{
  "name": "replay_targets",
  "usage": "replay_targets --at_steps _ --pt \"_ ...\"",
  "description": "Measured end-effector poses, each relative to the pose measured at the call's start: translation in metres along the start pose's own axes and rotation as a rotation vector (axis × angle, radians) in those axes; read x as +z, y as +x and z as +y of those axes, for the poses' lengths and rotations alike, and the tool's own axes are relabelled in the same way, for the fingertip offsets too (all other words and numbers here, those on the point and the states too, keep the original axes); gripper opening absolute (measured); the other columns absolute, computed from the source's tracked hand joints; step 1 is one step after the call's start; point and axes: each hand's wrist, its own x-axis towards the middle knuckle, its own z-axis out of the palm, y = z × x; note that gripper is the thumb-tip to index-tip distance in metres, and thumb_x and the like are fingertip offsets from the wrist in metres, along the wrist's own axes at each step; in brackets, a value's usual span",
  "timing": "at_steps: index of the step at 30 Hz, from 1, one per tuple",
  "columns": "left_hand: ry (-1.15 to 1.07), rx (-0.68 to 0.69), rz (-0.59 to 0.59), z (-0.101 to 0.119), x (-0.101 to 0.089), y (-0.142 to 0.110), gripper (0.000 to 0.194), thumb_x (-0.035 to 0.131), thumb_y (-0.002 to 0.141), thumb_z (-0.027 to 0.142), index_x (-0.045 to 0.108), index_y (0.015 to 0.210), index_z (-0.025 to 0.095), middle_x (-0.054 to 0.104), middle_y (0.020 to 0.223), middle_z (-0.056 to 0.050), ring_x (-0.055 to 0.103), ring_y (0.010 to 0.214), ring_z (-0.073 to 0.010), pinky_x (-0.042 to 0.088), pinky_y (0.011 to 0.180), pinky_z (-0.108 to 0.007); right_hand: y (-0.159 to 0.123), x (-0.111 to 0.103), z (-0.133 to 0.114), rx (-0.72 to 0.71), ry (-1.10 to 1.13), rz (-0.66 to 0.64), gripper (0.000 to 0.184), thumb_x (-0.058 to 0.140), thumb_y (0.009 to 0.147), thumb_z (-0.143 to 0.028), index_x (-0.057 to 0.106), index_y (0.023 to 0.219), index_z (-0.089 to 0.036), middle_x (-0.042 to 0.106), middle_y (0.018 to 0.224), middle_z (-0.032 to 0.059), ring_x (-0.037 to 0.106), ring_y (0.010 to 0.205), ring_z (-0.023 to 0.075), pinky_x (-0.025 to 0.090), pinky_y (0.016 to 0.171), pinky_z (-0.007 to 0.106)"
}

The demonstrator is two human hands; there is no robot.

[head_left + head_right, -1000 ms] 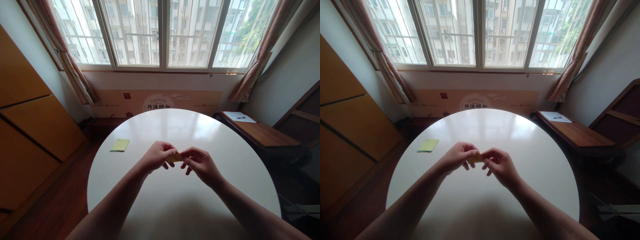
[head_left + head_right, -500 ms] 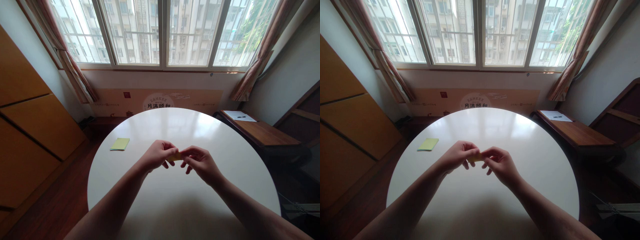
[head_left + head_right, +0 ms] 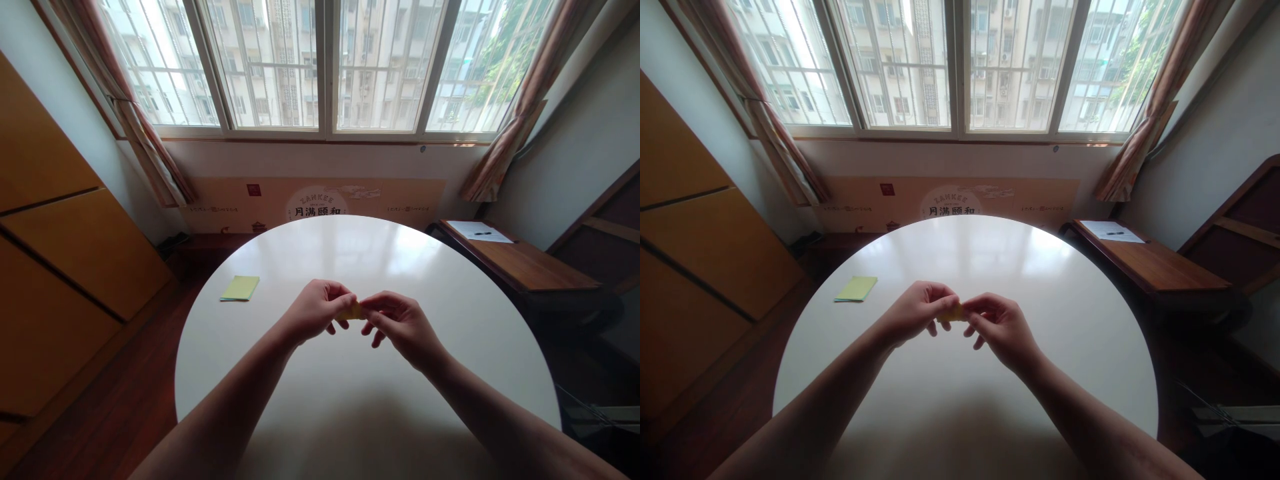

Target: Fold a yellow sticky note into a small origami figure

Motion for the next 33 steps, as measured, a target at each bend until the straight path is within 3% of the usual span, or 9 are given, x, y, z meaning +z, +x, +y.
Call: replay_targets --at_steps 19,23,33 --pt "0.084 0.109 0.061 -0.007 0.002 0.001 0.024 0.059 0.084 0.035 0.069 0.081 0.013 0.068 0.073 -0.005 0.062 0.065 -0.0155 0.050 0.050 -0.022 0.001 0.002 -0.001 0.012 0.014 0.004 0.019 0.072 0.083 -0.034 0.068 0.093 -0.018 0.071 0.079 0.0047 0.070 0.064 0.0203 0.055 0.044 0.025" --pt "0.133 0.148 0.065 -0.008 0.003 -0.001 0.024 0.057 0.086 0.035 0.069 0.082 0.015 0.069 0.075 -0.005 0.063 0.068 -0.0162 0.050 0.052 -0.022 0.001 0.002 -0.004 0.084 0.028 -0.020 0.027 0.071 0.083 -0.041 0.065 0.096 -0.018 0.070 0.078 0.0048 0.070 0.066 0.0207 0.054 0.044 0.025" --pt "0.404 0.275 0.152 0.001 0.011 -0.008 0.022 0.055 0.087 0.027 0.073 0.079 0.017 0.071 0.071 -0.002 0.060 0.066 -0.0152 0.043 0.060 -0.024 0.003 0.006 -0.007 0.212 0.078 -0.005 0.032 0.073 0.080 -0.047 0.063 0.080 -0.017 0.061 0.074 0.0019 0.061 0.066 0.0163 0.047 0.042 0.020"
